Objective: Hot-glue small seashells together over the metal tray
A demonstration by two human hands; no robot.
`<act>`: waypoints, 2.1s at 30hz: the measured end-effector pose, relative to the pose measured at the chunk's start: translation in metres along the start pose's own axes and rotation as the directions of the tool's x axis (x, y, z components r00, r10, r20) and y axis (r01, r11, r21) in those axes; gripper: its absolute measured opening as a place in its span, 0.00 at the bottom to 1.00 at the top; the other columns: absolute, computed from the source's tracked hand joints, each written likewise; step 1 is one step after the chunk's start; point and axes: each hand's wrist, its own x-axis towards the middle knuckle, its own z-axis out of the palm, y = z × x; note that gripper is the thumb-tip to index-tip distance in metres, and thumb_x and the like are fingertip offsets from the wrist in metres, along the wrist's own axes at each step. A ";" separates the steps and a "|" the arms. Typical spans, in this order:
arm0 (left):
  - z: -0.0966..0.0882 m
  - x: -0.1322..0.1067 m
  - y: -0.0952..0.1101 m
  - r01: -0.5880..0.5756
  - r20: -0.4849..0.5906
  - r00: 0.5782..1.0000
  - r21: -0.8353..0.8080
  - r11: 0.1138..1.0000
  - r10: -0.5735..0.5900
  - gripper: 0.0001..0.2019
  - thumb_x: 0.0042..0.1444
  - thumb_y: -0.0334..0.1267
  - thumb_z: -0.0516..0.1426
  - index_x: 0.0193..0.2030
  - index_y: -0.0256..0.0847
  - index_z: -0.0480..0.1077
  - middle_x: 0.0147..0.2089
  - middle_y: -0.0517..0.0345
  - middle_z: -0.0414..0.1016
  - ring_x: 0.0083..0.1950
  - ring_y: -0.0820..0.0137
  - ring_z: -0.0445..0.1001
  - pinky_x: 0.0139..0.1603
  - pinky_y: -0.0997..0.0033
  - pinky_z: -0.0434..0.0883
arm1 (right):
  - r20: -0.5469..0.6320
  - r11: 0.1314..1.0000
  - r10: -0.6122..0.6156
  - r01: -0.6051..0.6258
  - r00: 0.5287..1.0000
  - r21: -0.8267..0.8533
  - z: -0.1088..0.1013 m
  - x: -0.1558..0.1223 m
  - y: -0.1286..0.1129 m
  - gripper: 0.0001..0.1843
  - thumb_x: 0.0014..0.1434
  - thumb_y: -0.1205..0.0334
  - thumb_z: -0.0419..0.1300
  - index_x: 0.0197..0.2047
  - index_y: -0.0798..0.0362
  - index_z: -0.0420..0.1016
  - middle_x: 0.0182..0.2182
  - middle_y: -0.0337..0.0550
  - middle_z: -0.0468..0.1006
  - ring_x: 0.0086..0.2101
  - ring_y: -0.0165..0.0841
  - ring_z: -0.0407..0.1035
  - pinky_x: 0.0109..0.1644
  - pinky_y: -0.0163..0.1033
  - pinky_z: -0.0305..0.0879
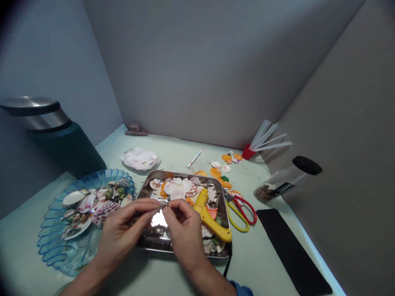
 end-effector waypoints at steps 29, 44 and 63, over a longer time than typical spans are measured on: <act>0.005 0.001 0.003 0.239 0.016 0.971 -0.061 0.969 -0.239 0.07 0.54 0.40 0.60 0.27 0.40 0.73 0.26 0.58 0.75 0.25 0.72 0.70 0.25 0.76 0.67 | 0.145 0.926 0.143 -0.184 0.979 0.331 0.001 -0.002 0.015 0.08 0.55 0.58 0.66 0.31 0.52 0.73 0.17 0.29 0.63 0.21 0.25 0.53 0.26 0.31 0.50; 0.000 0.007 0.003 0.459 0.142 0.888 -0.318 0.830 -0.437 0.11 0.50 0.45 0.62 0.25 0.38 0.73 0.16 0.66 0.65 0.17 0.77 0.63 0.20 0.78 0.61 | 0.004 0.995 -0.078 0.078 0.997 -0.056 -0.010 0.004 0.005 0.06 0.55 0.58 0.65 0.33 0.51 0.76 0.26 0.34 0.72 0.25 0.27 0.61 0.27 0.32 0.57; 0.004 0.001 -0.005 0.373 0.105 0.928 -0.187 0.909 -0.359 0.08 0.52 0.41 0.61 0.28 0.39 0.74 0.22 0.63 0.69 0.22 0.76 0.64 0.22 0.78 0.62 | 0.138 0.995 0.023 -0.036 0.990 0.094 -0.007 0.005 0.007 0.09 0.53 0.57 0.67 0.32 0.53 0.76 0.24 0.33 0.71 0.23 0.24 0.58 0.25 0.28 0.55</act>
